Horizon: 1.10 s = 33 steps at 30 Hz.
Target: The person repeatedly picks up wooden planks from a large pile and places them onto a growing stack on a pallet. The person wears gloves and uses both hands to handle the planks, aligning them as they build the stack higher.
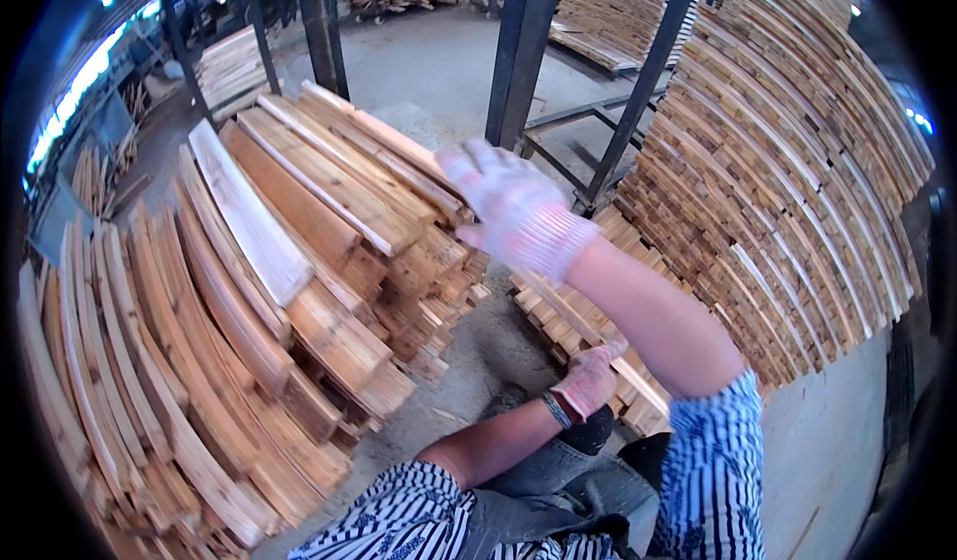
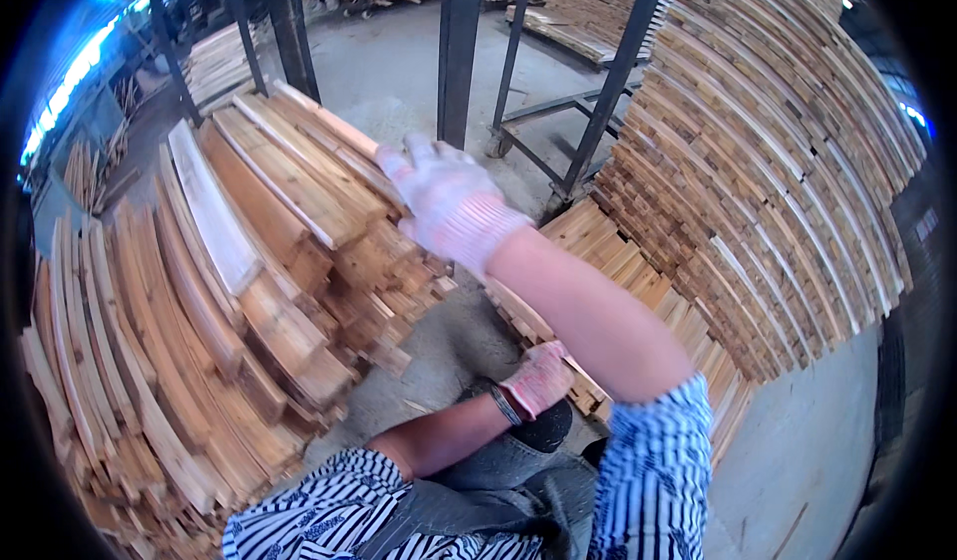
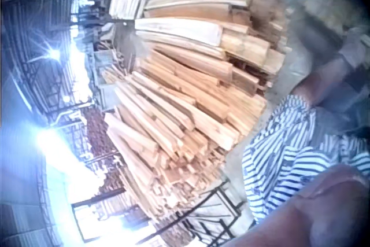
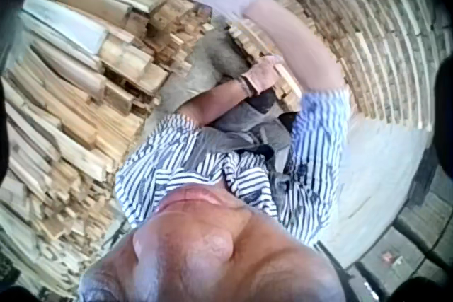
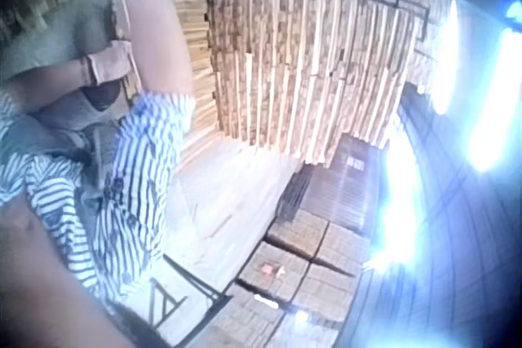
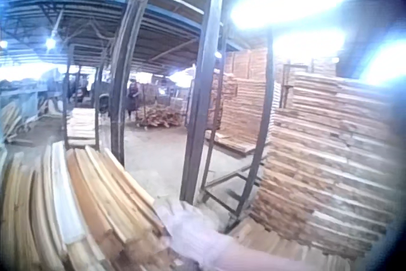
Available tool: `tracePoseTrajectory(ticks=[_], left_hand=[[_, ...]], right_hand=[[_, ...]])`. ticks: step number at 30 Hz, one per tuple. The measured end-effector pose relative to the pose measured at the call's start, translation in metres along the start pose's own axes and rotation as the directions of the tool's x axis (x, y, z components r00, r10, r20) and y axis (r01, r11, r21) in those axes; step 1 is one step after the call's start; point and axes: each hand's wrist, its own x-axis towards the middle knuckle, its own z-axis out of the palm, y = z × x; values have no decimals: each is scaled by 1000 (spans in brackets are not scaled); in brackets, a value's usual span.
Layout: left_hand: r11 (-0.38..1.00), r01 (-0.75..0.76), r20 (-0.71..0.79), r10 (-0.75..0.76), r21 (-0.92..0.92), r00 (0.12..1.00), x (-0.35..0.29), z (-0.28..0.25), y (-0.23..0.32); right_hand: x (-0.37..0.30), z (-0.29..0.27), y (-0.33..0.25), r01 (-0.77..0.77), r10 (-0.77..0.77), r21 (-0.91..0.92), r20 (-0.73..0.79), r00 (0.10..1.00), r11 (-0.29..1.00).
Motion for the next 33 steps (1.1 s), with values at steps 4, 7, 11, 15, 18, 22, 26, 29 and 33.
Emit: tracePoseTrajectory(ticks=[4,7,11,15,18,22,26,29,33], left_hand=[[939,-46,110,88,-341,990,-24,-6,22],[869,139,119,-93,-474,989,-22,-19,10],[592,247,173,-181,-767,968,-11,31,-68],[622,-585,119,626,521,771,-14,17,-60],[678,-504,252,441,536,861,-1,22,-69],[958,-246,246,276,-146,929,-8,0,-29],[965,-238,113,250,-114,962,-19,-36,4],[570,99,109,-17,-816,994,-10,-32,-44],[-233,322,361,-145,-918,921,-6,-49,5]], right_hand=[[50,29,9,-217,251,-130,359,899,967],[77,26,-12,-214,243,-117,514,823,970],[109,15,-39,-146,188,-119,599,778,982],[106,36,20,-238,70,217,581,811,947],[117,45,16,-353,63,369,609,791,860],[113,70,40,-282,59,334,546,835,900],[100,-19,21,-290,62,270,626,778,918],[78,-96,-20,-441,112,252,753,648,861],[-38,-155,16,-566,263,163,760,594,808]])
